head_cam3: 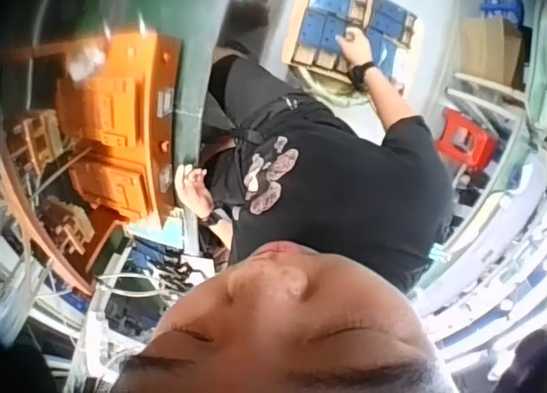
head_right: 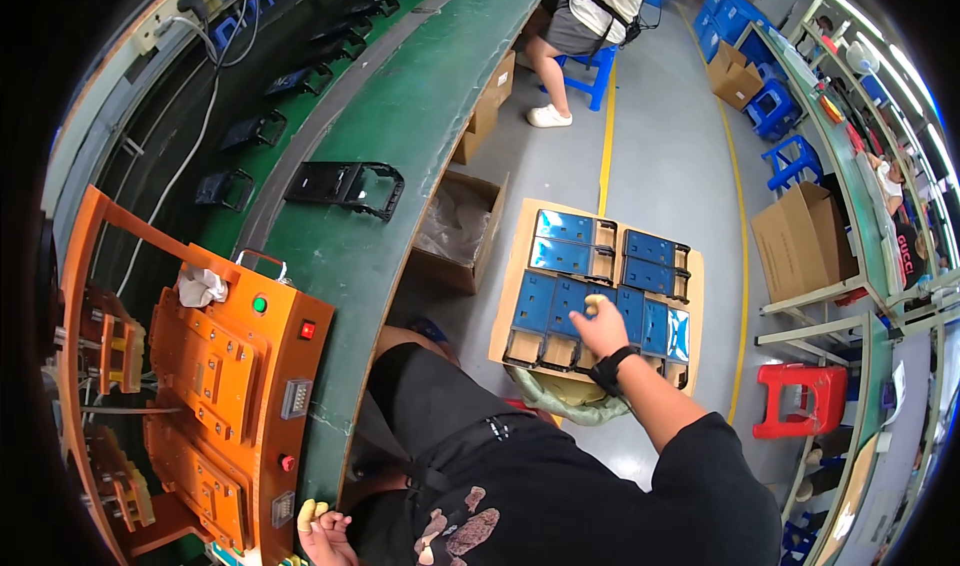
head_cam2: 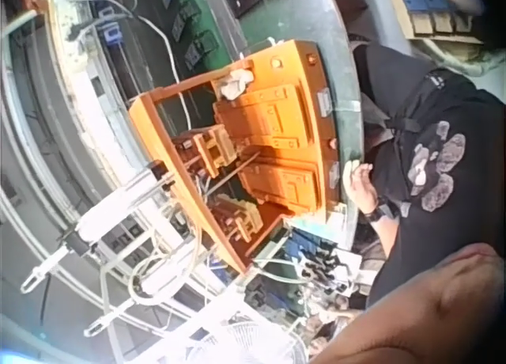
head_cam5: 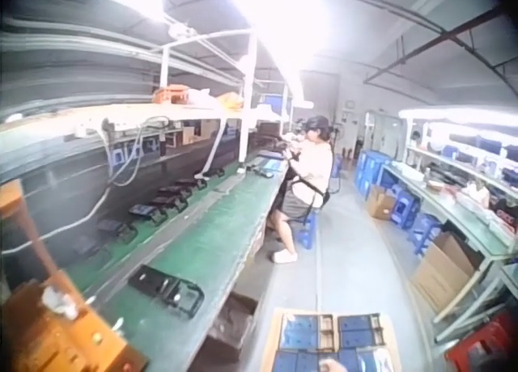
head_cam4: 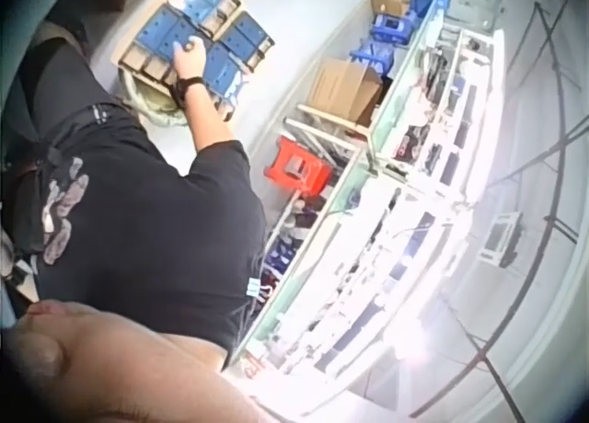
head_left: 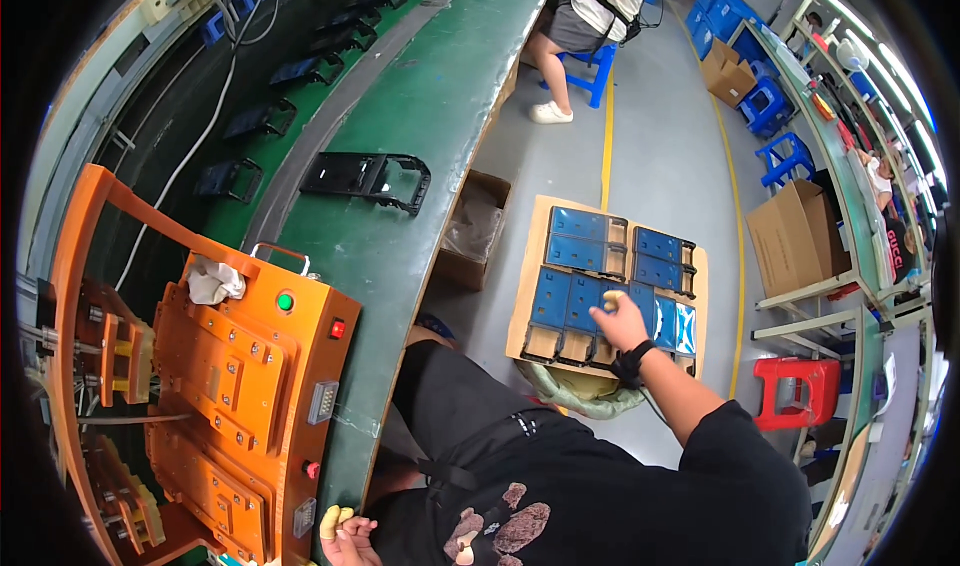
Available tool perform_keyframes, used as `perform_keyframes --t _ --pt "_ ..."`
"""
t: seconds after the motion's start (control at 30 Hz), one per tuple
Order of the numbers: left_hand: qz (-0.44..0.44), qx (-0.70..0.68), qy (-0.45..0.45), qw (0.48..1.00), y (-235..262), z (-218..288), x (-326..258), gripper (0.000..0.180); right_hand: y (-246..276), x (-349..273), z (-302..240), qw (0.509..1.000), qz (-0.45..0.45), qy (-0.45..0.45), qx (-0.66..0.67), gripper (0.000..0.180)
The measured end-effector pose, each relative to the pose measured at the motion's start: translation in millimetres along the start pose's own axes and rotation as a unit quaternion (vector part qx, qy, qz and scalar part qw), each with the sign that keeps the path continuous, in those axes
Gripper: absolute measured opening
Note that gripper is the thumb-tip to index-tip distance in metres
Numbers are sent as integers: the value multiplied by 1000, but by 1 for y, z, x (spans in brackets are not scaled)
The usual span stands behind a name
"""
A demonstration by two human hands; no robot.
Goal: The recorder is assembling electronic components, specifically placing phone chassis into a pneumatic press and applying adhesive or protective films.
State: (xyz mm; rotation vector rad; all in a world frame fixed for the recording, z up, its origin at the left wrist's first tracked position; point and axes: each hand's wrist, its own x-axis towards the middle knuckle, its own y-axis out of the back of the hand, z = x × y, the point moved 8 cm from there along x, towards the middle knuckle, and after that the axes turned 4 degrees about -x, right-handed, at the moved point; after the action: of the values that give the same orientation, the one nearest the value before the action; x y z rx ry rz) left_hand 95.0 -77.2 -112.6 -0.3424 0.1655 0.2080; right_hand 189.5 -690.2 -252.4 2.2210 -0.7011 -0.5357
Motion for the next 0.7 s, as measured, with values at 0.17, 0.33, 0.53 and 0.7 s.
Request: perform_keyframes --t 0.17,0.33,0.53,0.7 --pt "23 49 36 998 -12 1 1 39 -16 20 -38 993 -45 56 89 39" --pt "44 97 42 993 -13 10 4 37 13 80 -257 918 -123 279 254 25" --pt "74 113 109 985 -9 6 17 30 -5 209 -480 894 -93 431 82 54" --pt "109 185 148 965 -15 12 23 25 -74 293 -577 896 -43 375 -236 72"
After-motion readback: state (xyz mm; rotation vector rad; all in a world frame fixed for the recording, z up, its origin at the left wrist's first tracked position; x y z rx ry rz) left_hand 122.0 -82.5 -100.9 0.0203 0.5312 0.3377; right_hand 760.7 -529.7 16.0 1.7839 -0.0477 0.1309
